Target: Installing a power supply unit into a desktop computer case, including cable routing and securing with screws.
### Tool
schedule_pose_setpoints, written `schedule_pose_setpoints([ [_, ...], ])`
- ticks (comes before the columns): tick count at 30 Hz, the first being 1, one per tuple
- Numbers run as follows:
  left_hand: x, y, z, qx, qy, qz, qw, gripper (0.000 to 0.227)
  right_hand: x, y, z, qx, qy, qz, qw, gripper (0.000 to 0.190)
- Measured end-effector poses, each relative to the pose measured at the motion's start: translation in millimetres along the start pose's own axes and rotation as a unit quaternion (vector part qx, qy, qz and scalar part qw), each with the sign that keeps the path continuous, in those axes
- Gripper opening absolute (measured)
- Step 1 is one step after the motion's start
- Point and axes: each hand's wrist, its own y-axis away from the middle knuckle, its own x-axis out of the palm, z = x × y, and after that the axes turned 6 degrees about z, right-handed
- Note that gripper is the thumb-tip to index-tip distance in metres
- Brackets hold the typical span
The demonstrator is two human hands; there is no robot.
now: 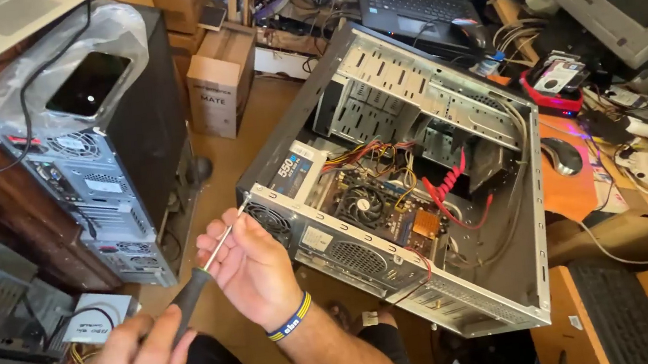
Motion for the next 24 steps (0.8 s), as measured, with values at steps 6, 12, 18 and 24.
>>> schedule_pose_setpoints([
  [6, -25.8, -19.8, -11.5, -0.211, 0.315, 0.120, 0.918, 0.034, -4.5, -0.3, -2.5, -0.005, -0.003, 0.001, 1.000, 0.009],
  [12, -30.0, -21.4, -9.8, -0.141, 0.185, 0.053, 0.971, 0.052, -2.1, -2.3, -1.4, -0.008, -0.019, 0.008, 1.000, 0.006],
  [18, -13.8, -15.7, 0.9, -0.060, 0.154, 0.060, 0.984, 0.035, -1.3, -2.8, -2.3, -0.012, -0.020, 0.007, 1.000, 0.007],
  [24, -30.6, -26.6, -6.5, -0.179, 0.243, 0.132, 0.944, 0.045, -4.4, -4.3, -3.4, -0.015, -0.036, 0.003, 0.999, 0.006],
])
